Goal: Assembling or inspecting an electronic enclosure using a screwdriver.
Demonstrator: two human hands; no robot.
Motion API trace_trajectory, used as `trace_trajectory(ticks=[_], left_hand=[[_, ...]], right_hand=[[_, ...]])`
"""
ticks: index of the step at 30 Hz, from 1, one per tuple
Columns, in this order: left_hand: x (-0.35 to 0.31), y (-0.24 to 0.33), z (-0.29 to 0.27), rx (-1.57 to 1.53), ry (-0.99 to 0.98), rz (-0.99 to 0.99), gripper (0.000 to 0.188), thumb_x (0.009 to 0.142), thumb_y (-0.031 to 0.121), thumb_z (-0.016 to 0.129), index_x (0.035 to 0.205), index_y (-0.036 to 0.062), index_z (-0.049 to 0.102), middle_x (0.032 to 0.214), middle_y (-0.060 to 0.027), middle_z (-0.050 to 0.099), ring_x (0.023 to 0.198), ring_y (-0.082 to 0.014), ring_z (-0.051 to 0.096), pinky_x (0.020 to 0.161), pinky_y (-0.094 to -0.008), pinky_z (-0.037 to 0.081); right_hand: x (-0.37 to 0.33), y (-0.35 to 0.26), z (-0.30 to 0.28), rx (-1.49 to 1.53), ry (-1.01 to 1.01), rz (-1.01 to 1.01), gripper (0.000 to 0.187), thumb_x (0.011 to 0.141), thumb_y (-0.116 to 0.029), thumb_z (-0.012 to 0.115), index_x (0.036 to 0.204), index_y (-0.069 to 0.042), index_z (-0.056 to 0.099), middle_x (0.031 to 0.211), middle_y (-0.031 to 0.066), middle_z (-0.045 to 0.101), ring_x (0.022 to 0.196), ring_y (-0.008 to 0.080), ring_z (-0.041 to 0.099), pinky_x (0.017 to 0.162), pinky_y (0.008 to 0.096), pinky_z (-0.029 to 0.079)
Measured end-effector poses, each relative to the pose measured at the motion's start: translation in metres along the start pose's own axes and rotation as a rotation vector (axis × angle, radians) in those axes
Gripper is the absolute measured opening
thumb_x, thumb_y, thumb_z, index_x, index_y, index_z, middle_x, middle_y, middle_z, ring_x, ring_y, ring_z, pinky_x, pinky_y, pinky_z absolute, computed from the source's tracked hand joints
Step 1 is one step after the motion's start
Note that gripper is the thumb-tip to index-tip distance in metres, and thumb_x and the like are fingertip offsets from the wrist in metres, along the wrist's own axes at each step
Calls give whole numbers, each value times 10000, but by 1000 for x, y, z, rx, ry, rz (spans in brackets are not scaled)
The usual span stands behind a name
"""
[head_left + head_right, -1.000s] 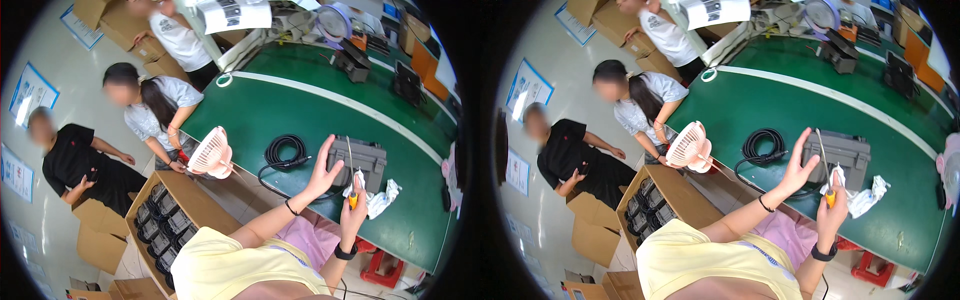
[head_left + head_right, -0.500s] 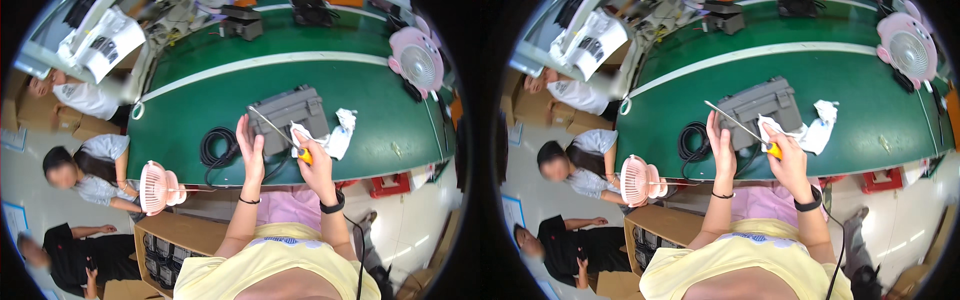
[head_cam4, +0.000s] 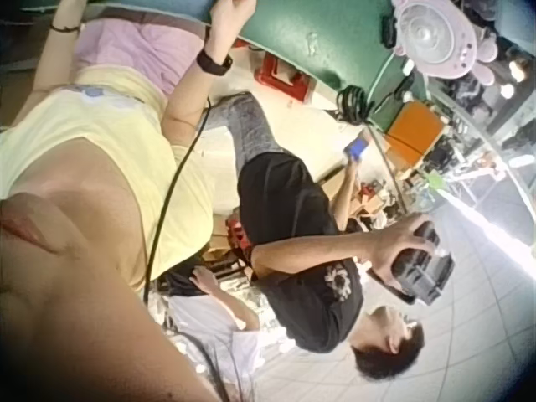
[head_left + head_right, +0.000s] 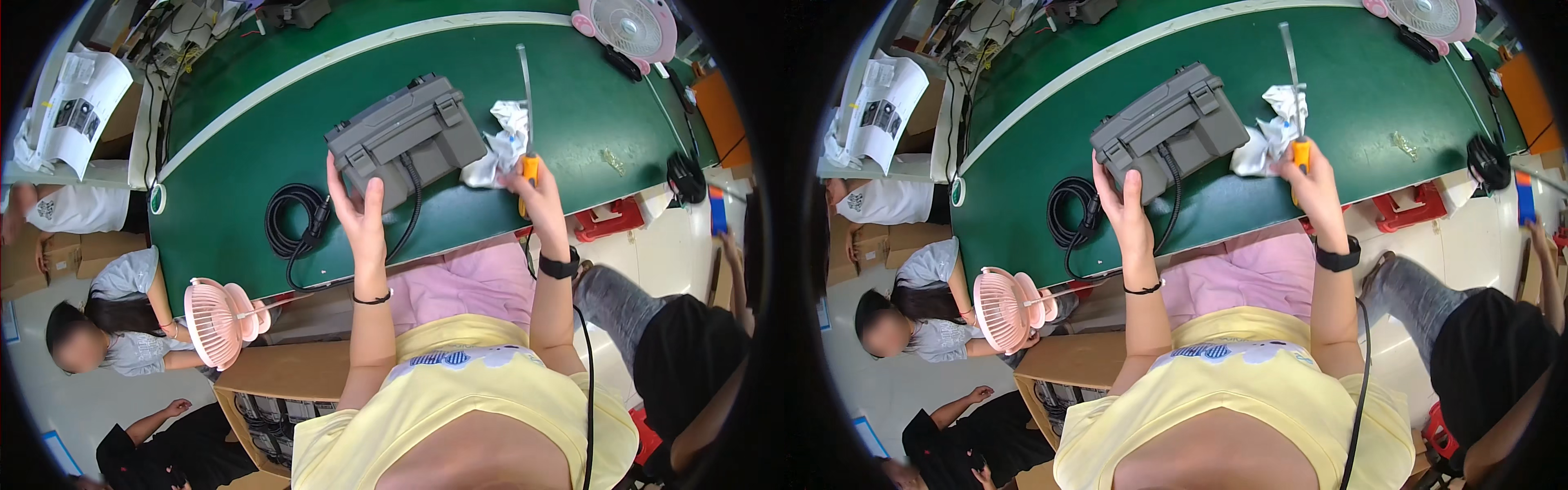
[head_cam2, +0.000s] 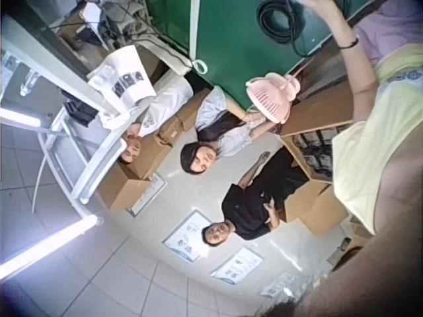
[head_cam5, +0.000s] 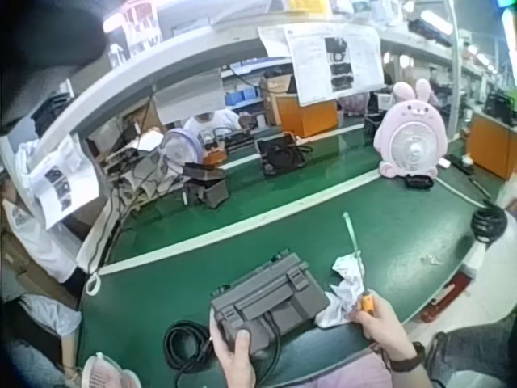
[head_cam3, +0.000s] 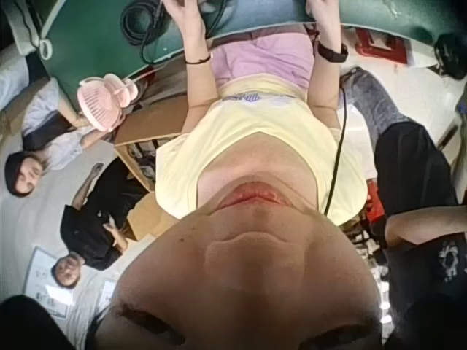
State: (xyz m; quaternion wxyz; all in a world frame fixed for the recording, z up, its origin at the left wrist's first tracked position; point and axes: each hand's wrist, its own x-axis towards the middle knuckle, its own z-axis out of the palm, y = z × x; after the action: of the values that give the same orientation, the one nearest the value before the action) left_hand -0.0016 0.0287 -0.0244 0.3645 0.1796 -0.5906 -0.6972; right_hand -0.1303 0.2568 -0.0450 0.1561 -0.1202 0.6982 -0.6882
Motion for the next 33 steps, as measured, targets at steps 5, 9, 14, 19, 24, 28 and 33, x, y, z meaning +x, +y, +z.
trace_trajectory(ticks=[5,9,14,19,24,28,33], left_hand=[[-3,5,2,-3,-12,-25,795,914,158,702,1553,47,242,1503,-134,377,1315,-244,441,1094,-353,351],[1,3,1,33,9,2,761,929,157,684,1548,32,260,1512,-130,374,1321,-239,437,1114,-359,335],[9,4,6,-27,67,-49,712,945,172,667,1536,26,298,1483,-123,420,1308,-222,450,1110,-352,341],[13,11,7,-53,97,-151,682,948,167,666,1522,18,329,1445,-129,466,1273,-219,489,1091,-346,367],[18,12,10,-38,115,-150,668,945,161,671,1506,-2,346,1424,-138,481,1243,-220,517,1058,-337,405],[18,11,6,-61,130,-153,661,951,158,665,1499,-24,344,1427,-143,481,1253,-227,514,1070,-333,396],[20,13,7,-59,137,-188,660,950,152,665,1507,-4,347,1447,-151,471,1274,-241,502,1088,-337,378]], right_hand=[[32,6,-30,-509,365,-255,191,926,-145,615,1054,-6,592,805,173,652,721,258,655,676,344,492],[21,-28,-19,-572,424,-323,141,934,-131,624,999,-12,584,803,160,669,667,248,643,643,330,490],[-13,-40,31,25,210,-371,192,920,20,619,837,-51,462,1088,110,710,766,82,574,718,236,486],[-15,-36,84,-136,122,-416,210,868,-90,754,790,-24,570,945,73,758,734,82,643,657,252,511],[-2,-27,104,-384,249,-703,186,798,-77,793,816,-16,619,771,81,698,600,248,642,580,270,500],[-13,-31,88,-428,109,-404,235,820,-125,790,773,-15,587,684,77,666,578,169,633,554,265,486],[-19,-29,75,150,292,-239,313,838,-28,772,775,-58,467,951,118,721,847,125,651,745,272,529]])
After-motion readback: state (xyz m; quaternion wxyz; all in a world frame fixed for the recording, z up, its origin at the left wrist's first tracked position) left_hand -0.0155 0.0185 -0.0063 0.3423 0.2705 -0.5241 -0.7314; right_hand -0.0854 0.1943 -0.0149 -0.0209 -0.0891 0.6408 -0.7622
